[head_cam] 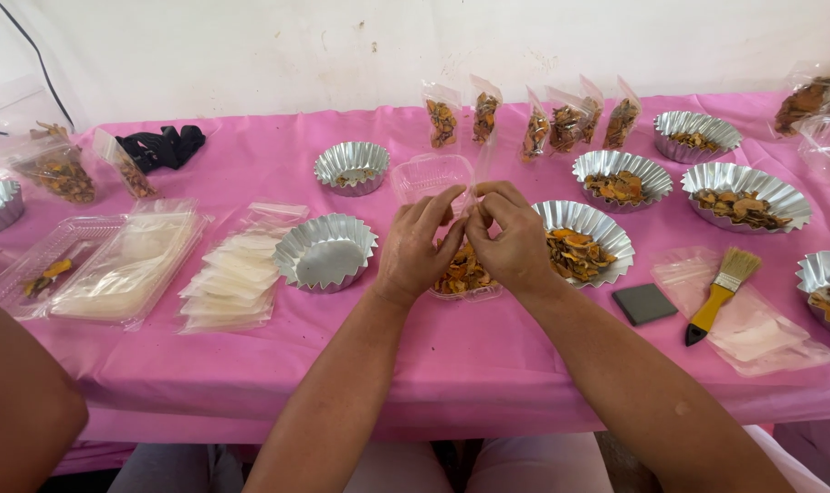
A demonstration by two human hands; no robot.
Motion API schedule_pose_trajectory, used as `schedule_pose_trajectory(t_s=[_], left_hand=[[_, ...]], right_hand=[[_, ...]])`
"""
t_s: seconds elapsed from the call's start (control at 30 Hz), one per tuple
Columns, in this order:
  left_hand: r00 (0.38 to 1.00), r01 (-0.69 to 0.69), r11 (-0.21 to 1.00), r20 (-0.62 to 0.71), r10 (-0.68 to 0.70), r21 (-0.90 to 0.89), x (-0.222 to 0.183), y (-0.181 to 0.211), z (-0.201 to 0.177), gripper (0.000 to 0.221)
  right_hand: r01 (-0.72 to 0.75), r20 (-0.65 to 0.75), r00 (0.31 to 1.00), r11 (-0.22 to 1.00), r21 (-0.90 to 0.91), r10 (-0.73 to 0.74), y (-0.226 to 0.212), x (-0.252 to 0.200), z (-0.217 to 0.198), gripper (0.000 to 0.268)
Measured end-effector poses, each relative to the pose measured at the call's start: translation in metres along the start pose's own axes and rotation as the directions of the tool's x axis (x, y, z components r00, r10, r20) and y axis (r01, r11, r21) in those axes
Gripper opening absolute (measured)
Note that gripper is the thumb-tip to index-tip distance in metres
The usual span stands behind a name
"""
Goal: Cleaning and sorting dried turmeric pieces using a brush and placing them into containers and bags.
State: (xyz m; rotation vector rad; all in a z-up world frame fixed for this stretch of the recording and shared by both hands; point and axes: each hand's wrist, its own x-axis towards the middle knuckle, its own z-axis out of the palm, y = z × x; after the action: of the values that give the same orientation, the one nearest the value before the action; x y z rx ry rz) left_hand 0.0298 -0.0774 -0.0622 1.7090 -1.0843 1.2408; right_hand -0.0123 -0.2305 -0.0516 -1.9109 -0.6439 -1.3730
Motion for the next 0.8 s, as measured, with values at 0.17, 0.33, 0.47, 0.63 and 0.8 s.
schedule_pose_trajectory(t_s=[0.17, 0.33, 0.47, 0.63, 0.8], left_hand=[[0.99, 0.079, 0.997, 0.119, -0.075, -0.023, 0.006, 0.007, -0.015, 0.077], [0.967, 0.074, 0.997, 0.243, -0.075, 0.015, 0.009, 0.014, -0.02, 0.117], [0.971, 0.059, 0.992, 0.225, -0.084, 0.114, 0.01, 0.015, -0.024, 0.111], [0.967, 0.048, 0.989, 0.243, -0.082, 0.141, 0.0, 0.0, -0.009, 0.107], [0.97, 0.05, 0.997, 0.235, -0.063, 0.061, 0.004, 0.009, -0.013, 0.119]], right_hand=[[-0.127, 0.049, 0.992, 0.981, 0.148, 0.121, -0.017, 0.011, -0.011, 0.026], [-0.364, 0.19, 0.93, 0.868, 0.338, 0.316, -0.039, 0.021, -0.022, 0.023], [-0.47, 0.292, 0.88, 0.768, 0.435, 0.374, -0.013, 0.014, -0.02, 0.022], [-0.511, 0.365, 0.85, 0.762, 0.398, 0.38, -0.018, 0.018, -0.024, 0.014], [-0.537, 0.413, 0.832, 0.722, 0.435, 0.37, -0.017, 0.022, -0.026, 0.04]])
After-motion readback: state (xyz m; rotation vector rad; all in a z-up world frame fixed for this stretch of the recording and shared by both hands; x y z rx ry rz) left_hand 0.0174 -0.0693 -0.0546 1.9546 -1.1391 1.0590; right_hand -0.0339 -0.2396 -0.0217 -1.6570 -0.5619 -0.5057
